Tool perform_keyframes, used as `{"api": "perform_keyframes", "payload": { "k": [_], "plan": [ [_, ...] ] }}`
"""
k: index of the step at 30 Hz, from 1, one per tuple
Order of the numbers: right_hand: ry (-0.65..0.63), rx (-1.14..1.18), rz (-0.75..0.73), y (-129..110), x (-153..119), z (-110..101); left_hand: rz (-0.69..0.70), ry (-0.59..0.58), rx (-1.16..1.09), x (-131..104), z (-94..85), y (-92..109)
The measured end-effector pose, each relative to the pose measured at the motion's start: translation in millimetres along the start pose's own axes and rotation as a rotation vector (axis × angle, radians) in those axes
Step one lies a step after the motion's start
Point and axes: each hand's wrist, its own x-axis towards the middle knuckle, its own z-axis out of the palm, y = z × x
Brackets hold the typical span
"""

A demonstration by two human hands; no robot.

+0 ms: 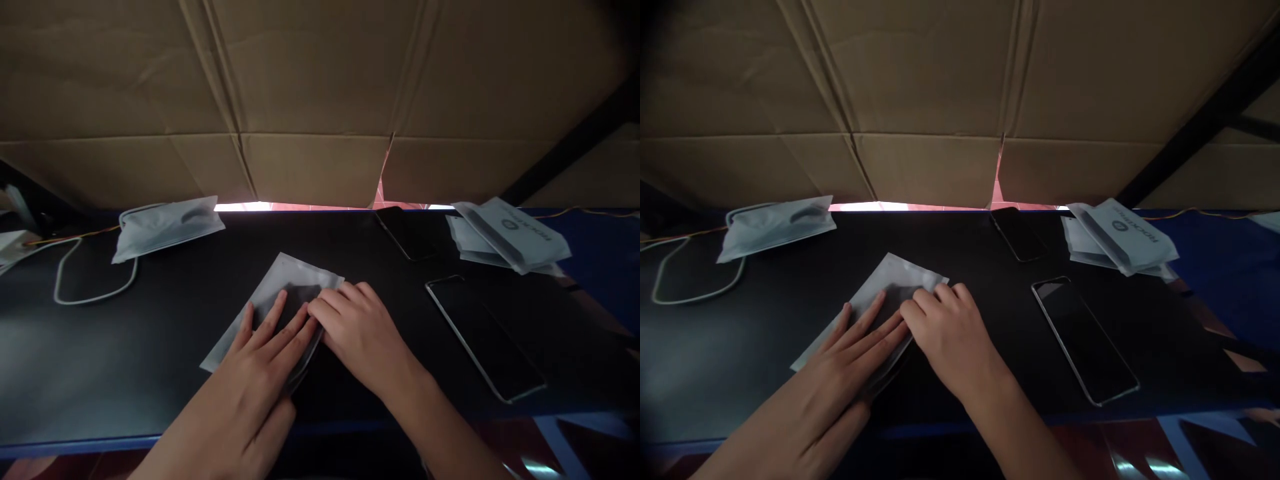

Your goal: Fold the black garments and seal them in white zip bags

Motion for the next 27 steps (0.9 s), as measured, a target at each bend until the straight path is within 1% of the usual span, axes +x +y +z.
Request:
{"api": "perform_keyframes", "payload": {
  "k": [3, 6, 9, 11, 13, 14, 16, 17, 19, 21, 23, 27],
  "plan": [
    [0.029, 0.009, 0.054, -5, 7, 7, 0.017, 0.018, 0.008, 4, -2.1, 5],
    [0.051, 0.055, 0.141, -4, 6, 9, 0.003, 0.037, 0.045, 6, 2.8, 8],
    [0.073, 0.152, 0.222, 8, -8, 1, -0.025, 0.064, 0.055, 3, 3.5, 6],
    [0.11, 0.222, 0.308, 18, -20, -5, -0.029, 0.09, 0.032, 6, -2.1, -1],
    [0.149, 0.276, 0.419, 24, -29, -8, -0.04, 0.117, -0.005, 19, -10.4, -10],
    [0.152, 0.299, 0.466, 25, -31, -9, -0.054, 0.117, -0.029, 31, -14.1, -15],
    [0.126, 0.344, 0.523, 23, -29, -7, -0.088, 0.08, -0.083, 63, -18.5, -25],
    [0.108, 0.368, 0.541, 20, -25, -6, -0.101, 0.028, -0.108, 80, -18.8, -30],
    [0.088, 0.412, 0.578, 14, -17, -2, -0.103, -0.023, -0.132, 112, -16.2, -36],
    [0.088, 0.463, 0.621, 10, -12, 1, -0.102, -0.046, -0.154, 132, -11.9, -39],
    [0.086, 0.536, 0.647, 10, -10, 2, -0.114, -0.034, -0.197, 140, -8.9, -39],
    [0.069, 0.769, 0.609, 15, -14, 5, -0.182, 0.058, -0.31, 136, -11.1, -37]
  ]
}}
